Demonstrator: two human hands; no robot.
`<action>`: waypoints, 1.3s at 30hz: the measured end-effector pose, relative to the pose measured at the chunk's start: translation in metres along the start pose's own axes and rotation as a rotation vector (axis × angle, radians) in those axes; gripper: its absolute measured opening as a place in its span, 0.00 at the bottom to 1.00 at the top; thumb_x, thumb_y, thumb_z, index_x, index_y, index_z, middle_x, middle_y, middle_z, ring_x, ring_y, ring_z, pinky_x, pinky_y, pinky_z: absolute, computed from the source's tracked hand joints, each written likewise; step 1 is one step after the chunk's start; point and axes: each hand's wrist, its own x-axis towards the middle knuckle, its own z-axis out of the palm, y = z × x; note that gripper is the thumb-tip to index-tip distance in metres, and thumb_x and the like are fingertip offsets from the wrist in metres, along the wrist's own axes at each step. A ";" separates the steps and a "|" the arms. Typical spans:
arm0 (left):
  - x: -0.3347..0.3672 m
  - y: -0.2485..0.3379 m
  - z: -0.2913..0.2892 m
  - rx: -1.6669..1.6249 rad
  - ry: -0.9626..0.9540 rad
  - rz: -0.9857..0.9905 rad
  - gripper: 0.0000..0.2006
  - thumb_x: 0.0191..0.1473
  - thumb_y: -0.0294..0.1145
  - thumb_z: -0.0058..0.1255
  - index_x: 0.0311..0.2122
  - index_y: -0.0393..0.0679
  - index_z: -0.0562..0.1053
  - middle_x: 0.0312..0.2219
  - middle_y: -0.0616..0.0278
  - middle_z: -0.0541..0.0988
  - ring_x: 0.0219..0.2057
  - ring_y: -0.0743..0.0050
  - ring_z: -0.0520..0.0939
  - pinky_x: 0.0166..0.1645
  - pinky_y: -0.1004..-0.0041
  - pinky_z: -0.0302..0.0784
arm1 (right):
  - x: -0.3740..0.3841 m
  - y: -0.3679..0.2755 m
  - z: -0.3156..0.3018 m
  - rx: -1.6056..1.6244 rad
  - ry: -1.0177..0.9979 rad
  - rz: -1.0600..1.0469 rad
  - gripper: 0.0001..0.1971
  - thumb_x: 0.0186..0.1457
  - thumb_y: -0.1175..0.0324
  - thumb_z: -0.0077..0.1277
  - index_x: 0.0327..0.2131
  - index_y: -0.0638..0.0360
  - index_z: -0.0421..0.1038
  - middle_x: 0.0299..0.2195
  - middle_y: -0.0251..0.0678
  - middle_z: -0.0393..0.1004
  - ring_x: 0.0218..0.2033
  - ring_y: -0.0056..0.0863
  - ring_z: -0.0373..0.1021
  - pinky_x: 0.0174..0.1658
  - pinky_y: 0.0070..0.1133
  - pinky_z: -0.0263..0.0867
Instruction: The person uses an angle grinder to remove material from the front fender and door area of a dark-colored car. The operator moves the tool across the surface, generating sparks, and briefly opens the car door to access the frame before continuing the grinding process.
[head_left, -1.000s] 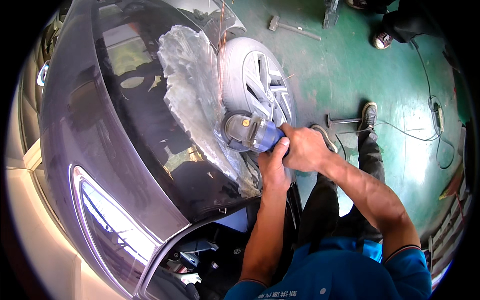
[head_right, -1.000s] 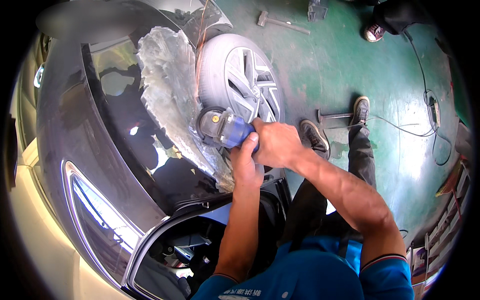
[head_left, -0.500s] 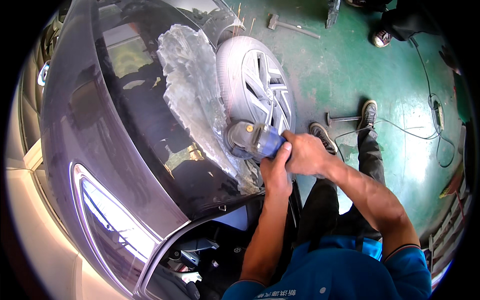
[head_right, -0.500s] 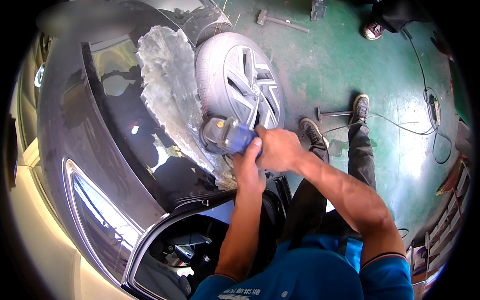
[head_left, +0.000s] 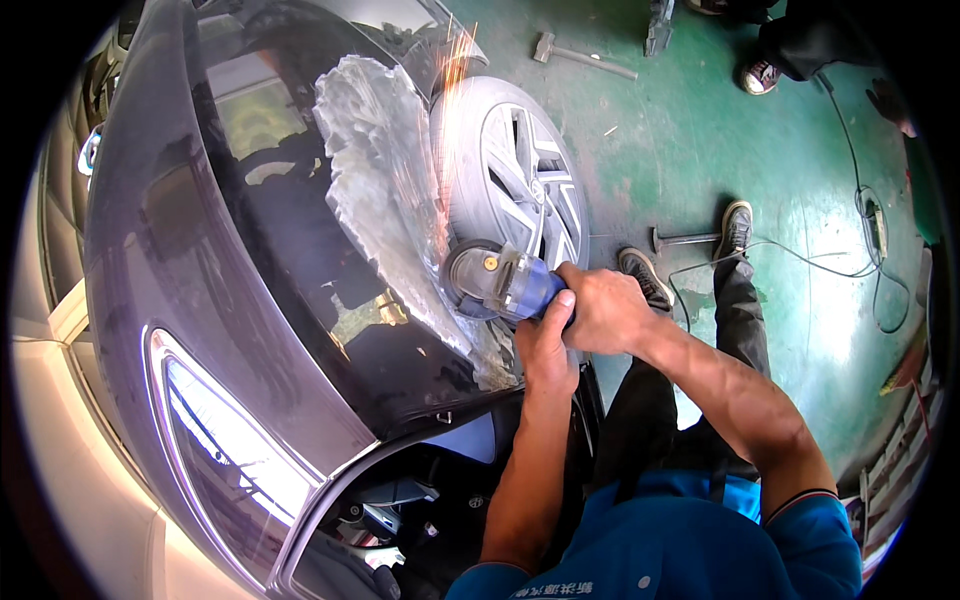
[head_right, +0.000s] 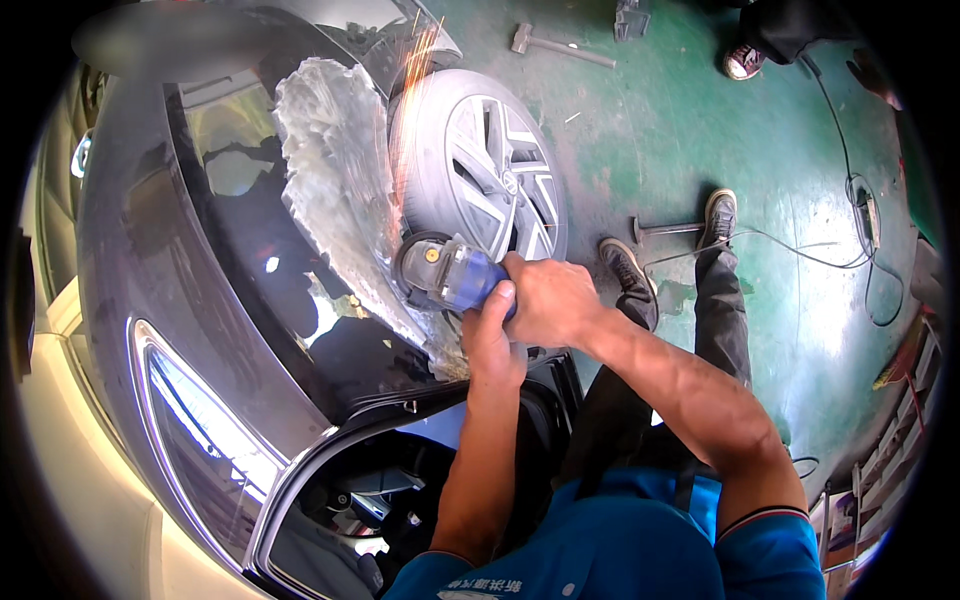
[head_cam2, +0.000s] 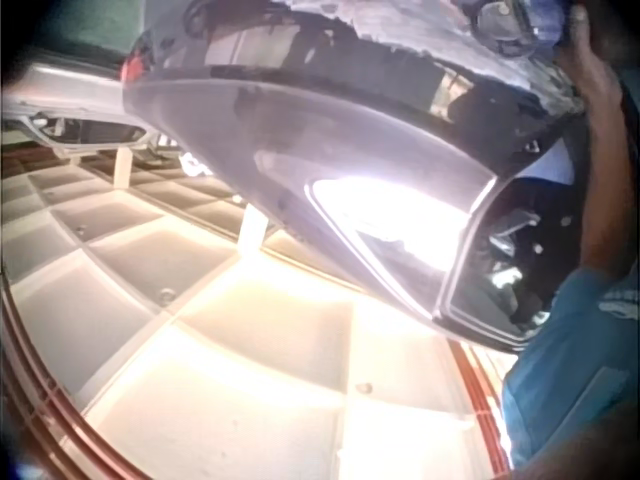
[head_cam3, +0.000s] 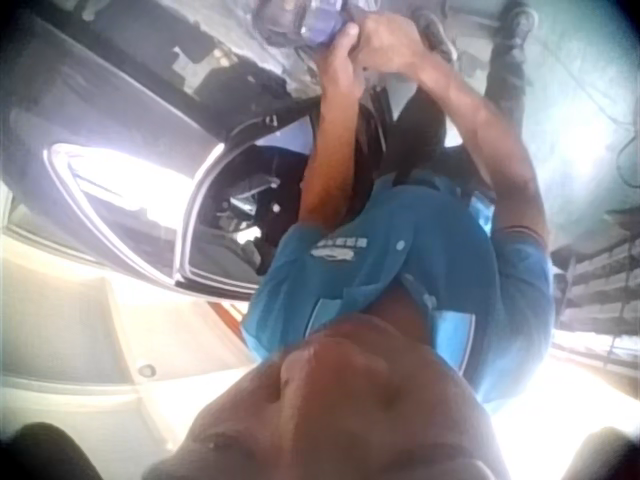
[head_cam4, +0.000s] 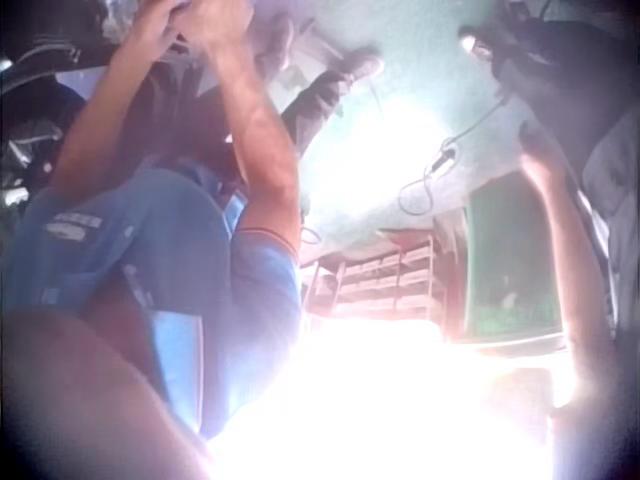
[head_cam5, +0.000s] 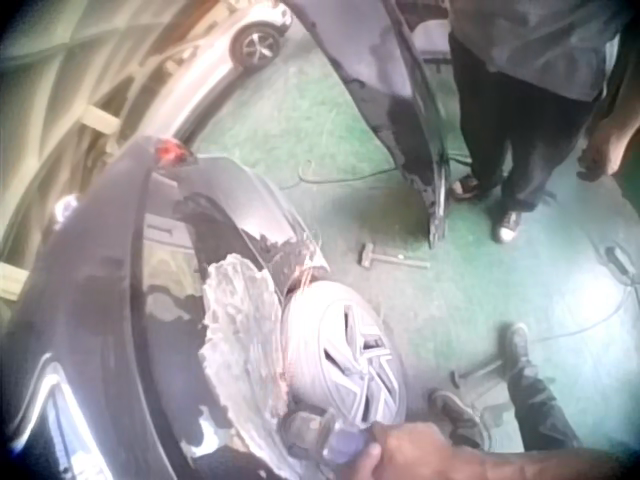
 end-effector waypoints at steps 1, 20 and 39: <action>0.000 -0.002 -0.001 -0.005 0.017 0.002 0.22 0.55 0.29 0.59 0.54 0.32 0.70 0.48 0.59 0.76 0.49 0.71 0.76 0.57 0.68 0.69 | -0.001 0.000 -0.001 -0.001 -0.006 0.006 0.21 0.43 0.64 0.54 0.40 0.67 0.67 0.29 0.54 0.78 0.36 0.54 0.77 0.41 0.43 0.71; 0.074 0.069 0.039 0.388 -0.002 -0.046 0.25 0.51 0.37 0.66 0.49 0.32 0.73 0.42 0.55 0.79 0.39 0.70 0.80 0.44 0.70 0.76 | 0.070 -0.006 -0.039 0.626 -0.091 0.043 0.18 0.40 0.66 0.61 0.31 0.74 0.73 0.27 0.45 0.78 0.29 0.26 0.68 0.35 0.28 0.71; 0.041 0.029 0.028 0.335 0.093 0.092 0.28 0.51 0.34 0.66 0.54 0.28 0.70 0.47 0.49 0.78 0.47 0.63 0.80 0.54 0.65 0.73 | 0.055 0.023 0.006 0.473 0.045 -0.091 0.26 0.38 0.65 0.61 0.42 0.73 0.74 0.36 0.53 0.79 0.38 0.38 0.76 0.44 0.30 0.71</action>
